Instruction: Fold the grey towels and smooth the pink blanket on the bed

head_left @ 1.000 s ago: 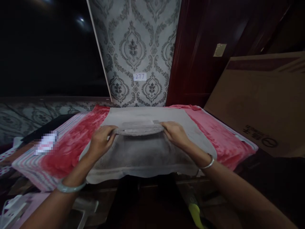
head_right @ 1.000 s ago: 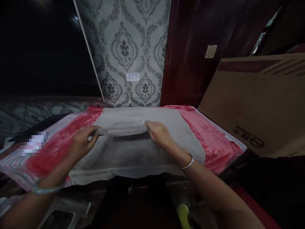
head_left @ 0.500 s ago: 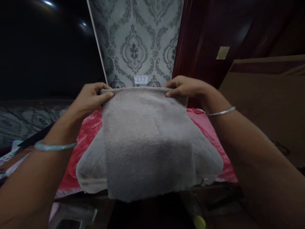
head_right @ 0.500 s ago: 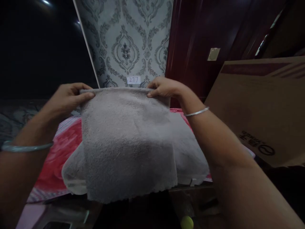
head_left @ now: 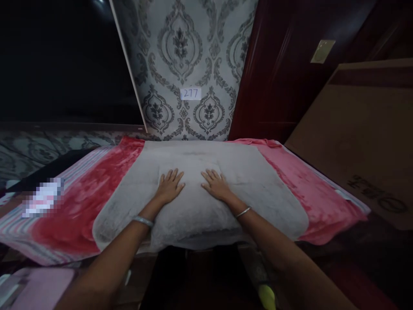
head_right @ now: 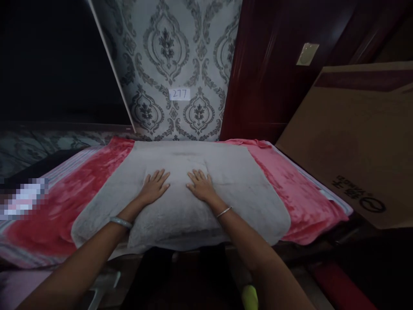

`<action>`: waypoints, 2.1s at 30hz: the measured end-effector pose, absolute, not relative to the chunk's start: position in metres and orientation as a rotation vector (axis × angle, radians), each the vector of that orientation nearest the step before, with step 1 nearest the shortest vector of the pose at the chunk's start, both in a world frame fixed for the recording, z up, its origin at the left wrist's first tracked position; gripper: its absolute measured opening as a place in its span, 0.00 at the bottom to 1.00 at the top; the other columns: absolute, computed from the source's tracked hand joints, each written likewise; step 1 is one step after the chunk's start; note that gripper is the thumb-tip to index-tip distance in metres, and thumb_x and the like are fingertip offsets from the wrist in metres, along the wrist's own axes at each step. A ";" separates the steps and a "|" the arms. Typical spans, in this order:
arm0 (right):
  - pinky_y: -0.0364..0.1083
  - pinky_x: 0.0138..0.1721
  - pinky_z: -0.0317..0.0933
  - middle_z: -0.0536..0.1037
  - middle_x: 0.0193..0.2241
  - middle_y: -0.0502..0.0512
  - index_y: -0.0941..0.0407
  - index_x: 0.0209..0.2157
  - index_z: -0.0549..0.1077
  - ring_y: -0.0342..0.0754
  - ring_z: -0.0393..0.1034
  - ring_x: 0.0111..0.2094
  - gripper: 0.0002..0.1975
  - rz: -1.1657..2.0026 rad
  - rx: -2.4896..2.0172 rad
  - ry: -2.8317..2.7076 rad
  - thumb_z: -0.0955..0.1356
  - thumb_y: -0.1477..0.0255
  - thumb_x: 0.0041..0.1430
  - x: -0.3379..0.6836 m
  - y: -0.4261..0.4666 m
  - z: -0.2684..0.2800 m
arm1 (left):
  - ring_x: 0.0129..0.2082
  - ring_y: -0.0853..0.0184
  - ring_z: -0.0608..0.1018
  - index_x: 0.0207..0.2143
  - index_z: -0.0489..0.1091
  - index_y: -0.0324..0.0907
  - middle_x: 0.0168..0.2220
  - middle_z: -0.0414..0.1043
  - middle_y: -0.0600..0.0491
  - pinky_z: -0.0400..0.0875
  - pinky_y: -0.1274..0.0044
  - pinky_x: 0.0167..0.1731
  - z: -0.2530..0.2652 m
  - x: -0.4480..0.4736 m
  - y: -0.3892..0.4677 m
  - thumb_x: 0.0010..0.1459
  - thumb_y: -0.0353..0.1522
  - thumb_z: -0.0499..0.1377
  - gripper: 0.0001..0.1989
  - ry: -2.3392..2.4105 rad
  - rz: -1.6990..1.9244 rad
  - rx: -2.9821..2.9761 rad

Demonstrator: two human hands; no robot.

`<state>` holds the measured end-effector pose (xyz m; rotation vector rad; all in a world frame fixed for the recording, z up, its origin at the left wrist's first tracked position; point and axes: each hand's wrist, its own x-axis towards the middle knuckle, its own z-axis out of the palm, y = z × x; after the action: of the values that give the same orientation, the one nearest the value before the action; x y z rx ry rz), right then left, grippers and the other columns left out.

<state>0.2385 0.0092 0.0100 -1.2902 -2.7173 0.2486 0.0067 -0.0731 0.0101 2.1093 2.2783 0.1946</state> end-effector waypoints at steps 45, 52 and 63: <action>0.64 0.69 0.44 0.57 0.71 0.54 0.47 0.69 0.60 0.58 0.46 0.72 0.28 0.305 -0.930 -2.607 0.61 0.59 0.71 0.260 -0.094 -0.008 | 0.72 0.48 0.52 0.72 0.51 0.48 0.74 0.47 0.44 0.46 0.46 0.66 0.033 0.032 0.051 0.68 0.50 0.38 0.34 2.259 0.027 2.097; 0.65 0.69 0.43 0.57 0.71 0.55 0.46 0.69 0.60 0.58 0.45 0.72 0.28 0.332 -0.939 -2.637 0.61 0.58 0.71 0.261 -0.095 0.003 | 0.74 0.54 0.46 0.72 0.51 0.50 0.75 0.43 0.49 0.39 0.50 0.69 0.030 0.058 0.033 0.69 0.48 0.42 0.32 1.944 0.120 2.492; 0.65 0.69 0.44 0.55 0.72 0.55 0.47 0.70 0.58 0.58 0.44 0.72 0.29 0.232 -0.930 -2.637 0.63 0.60 0.70 0.277 -0.113 -0.011 | 0.74 0.54 0.47 0.72 0.51 0.53 0.75 0.43 0.51 0.42 0.52 0.69 0.023 0.064 0.057 0.68 0.50 0.41 0.32 1.946 0.026 2.366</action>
<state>0.2775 -0.1126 -0.0108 -0.9304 -2.6375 0.2319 0.0642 0.0574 0.0229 2.3662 1.9464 0.0263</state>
